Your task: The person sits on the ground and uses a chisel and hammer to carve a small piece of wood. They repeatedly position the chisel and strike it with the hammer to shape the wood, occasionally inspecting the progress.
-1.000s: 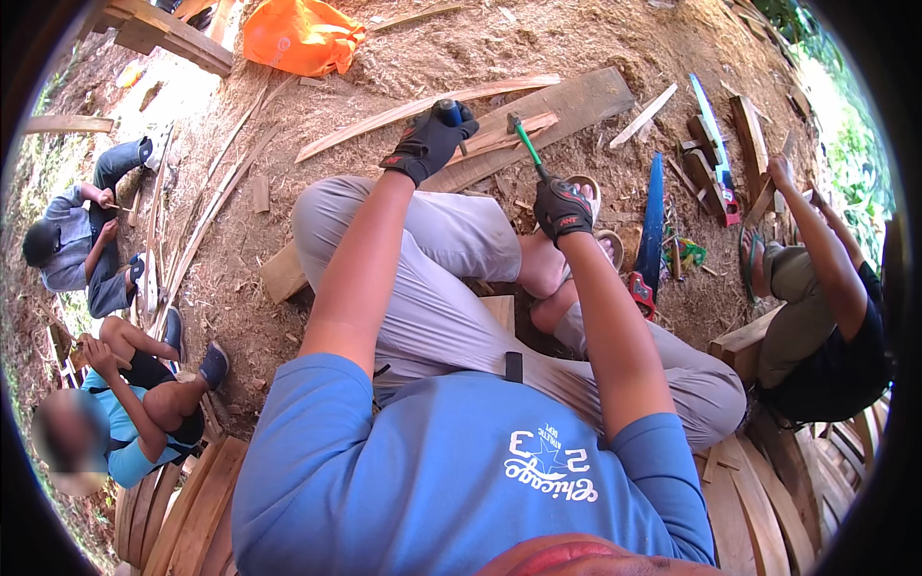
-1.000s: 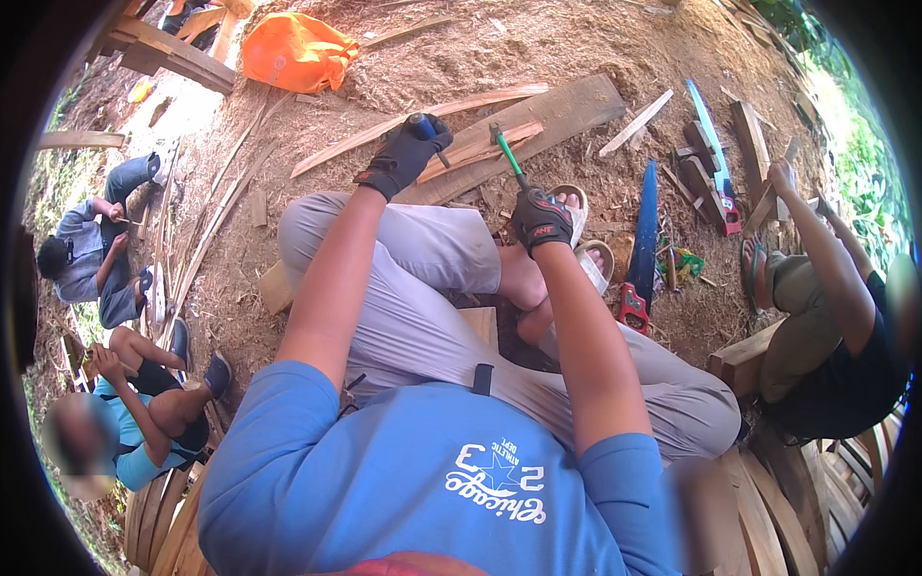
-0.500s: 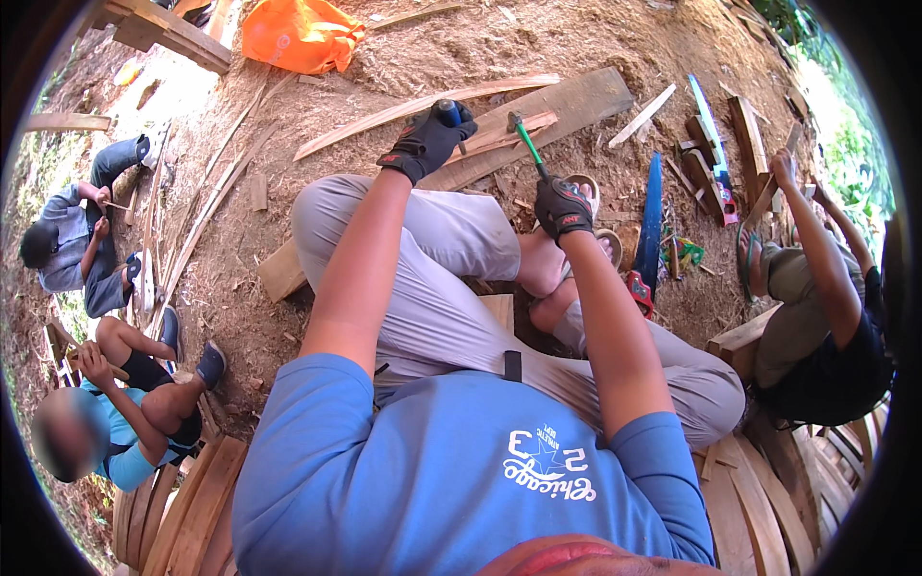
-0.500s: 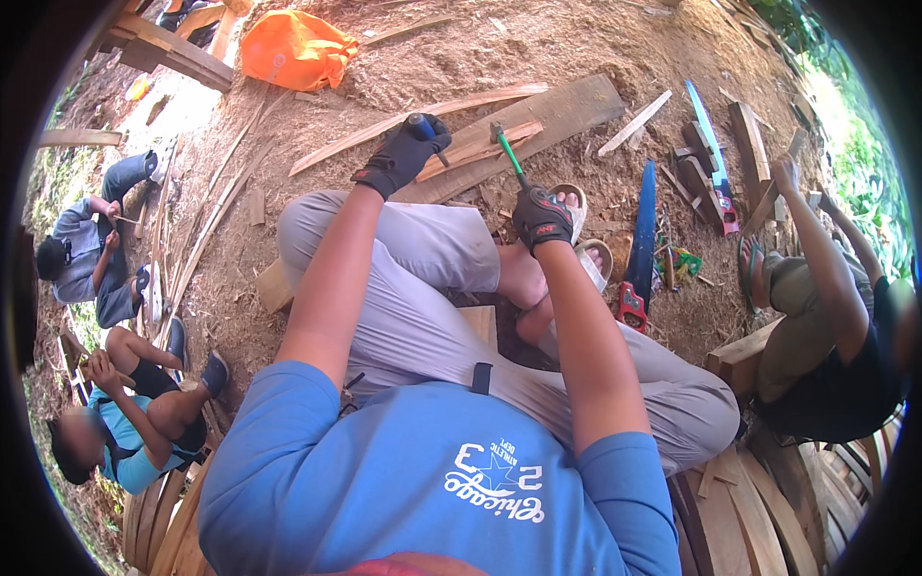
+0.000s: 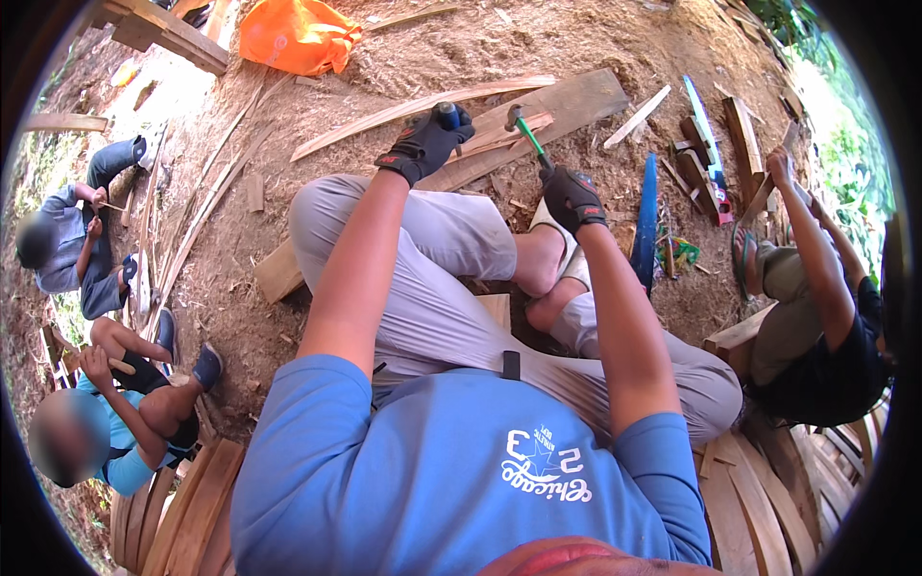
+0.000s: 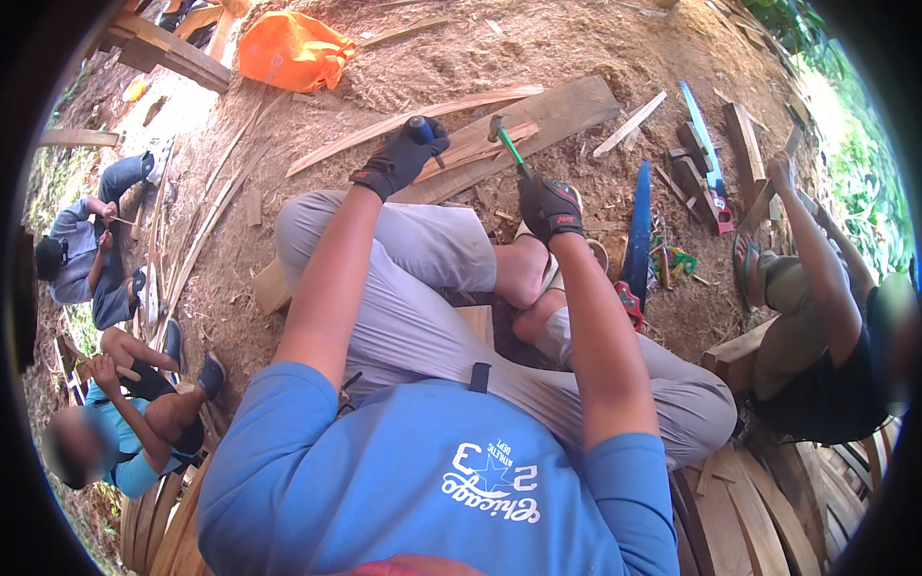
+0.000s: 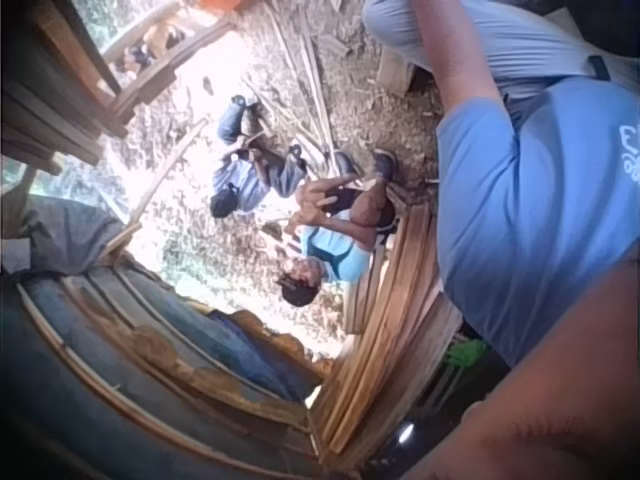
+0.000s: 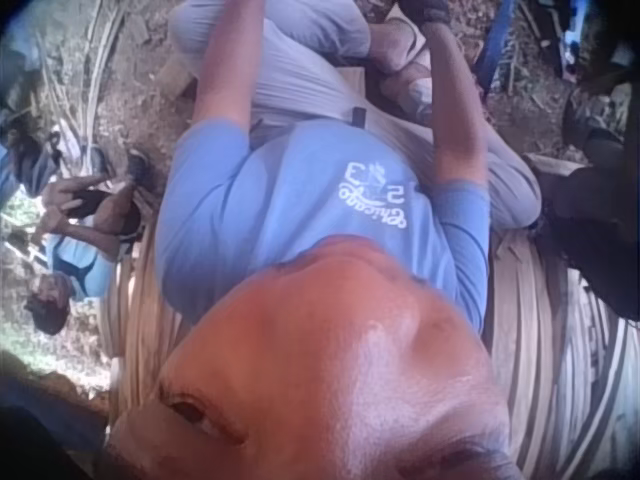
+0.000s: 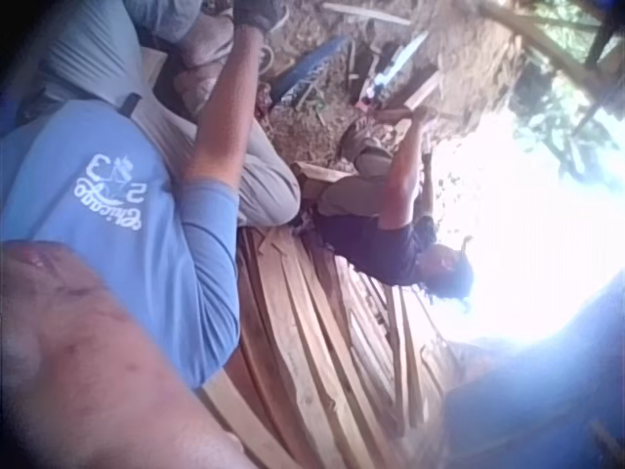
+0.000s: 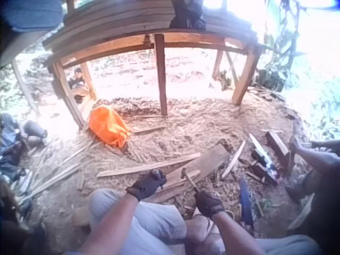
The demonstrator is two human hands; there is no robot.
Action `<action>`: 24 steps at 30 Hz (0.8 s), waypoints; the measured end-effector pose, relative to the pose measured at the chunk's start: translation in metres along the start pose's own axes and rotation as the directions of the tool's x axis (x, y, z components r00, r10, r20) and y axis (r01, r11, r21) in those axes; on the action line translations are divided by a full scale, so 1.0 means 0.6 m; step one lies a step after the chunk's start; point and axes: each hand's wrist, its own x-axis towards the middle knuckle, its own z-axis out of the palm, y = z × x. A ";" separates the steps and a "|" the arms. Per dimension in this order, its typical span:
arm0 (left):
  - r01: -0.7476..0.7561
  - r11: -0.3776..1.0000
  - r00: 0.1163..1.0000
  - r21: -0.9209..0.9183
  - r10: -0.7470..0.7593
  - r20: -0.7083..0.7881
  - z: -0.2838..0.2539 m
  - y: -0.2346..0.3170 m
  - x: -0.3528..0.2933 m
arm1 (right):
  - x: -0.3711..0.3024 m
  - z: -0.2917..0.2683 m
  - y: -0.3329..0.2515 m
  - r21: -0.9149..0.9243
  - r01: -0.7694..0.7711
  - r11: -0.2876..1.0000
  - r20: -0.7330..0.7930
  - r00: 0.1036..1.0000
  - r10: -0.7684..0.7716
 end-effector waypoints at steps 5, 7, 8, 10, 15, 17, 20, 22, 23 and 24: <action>0.023 0.992 1.000 0.124 -0.024 0.005 0.000 0.002 -0.013 | -0.137 -0.146 -0.123 0.173 0.223 0.959 -0.325 0.932 -0.158; 0.042 0.995 0.999 0.089 -0.043 0.010 -0.004 -0.023 -0.018 | -0.187 -0.174 -0.171 0.250 0.361 0.898 -0.429 0.873 -0.232; 0.035 0.997 0.999 0.074 -0.037 0.023 -0.004 -0.012 -0.014 | -0.203 -0.165 -0.175 0.177 0.387 0.905 -0.471 0.841 -0.267; 0.024 0.976 0.999 0.218 -0.034 0.042 -0.005 0.033 -0.029 | -0.217 -0.129 -0.170 0.040 0.411 0.911 -0.530 0.781 -0.329; -0.054 0.949 0.997 0.311 0.037 0.062 0.005 0.079 -0.058 | -0.213 -0.110 -0.157 -0.169 0.427 0.888 -0.493 0.744 -0.451; -0.004 0.979 0.996 0.202 -0.014 0.088 -0.007 0.062 -0.059 | -0.229 -0.134 -0.185 -0.162 0.513 0.843 -0.575 0.646 -0.503; 0.042 0.975 0.996 0.219 -0.058 0.067 -0.009 0.074 -0.071 | -0.252 -0.135 -0.198 -0.180 0.517 0.837 -0.641 0.583 -0.499; 0.054 0.954 0.997 0.294 -0.066 0.032 -0.004 0.102 -0.074 | -0.239 -0.106 -0.176 -0.307 0.423 0.853 -0.616 0.595 -0.517; 0.003 0.927 0.999 0.376 -0.020 0.041 0.003 0.055 -0.045 | -0.218 -0.073 -0.146 -0.406 0.363 0.839 -0.582 0.605 -0.543; -0.029 0.925 0.999 0.378 0.012 0.048 0.007 0.028 -0.029 | -0.220 -0.076 -0.147 -0.376 0.346 0.859 -0.572 0.643 -0.509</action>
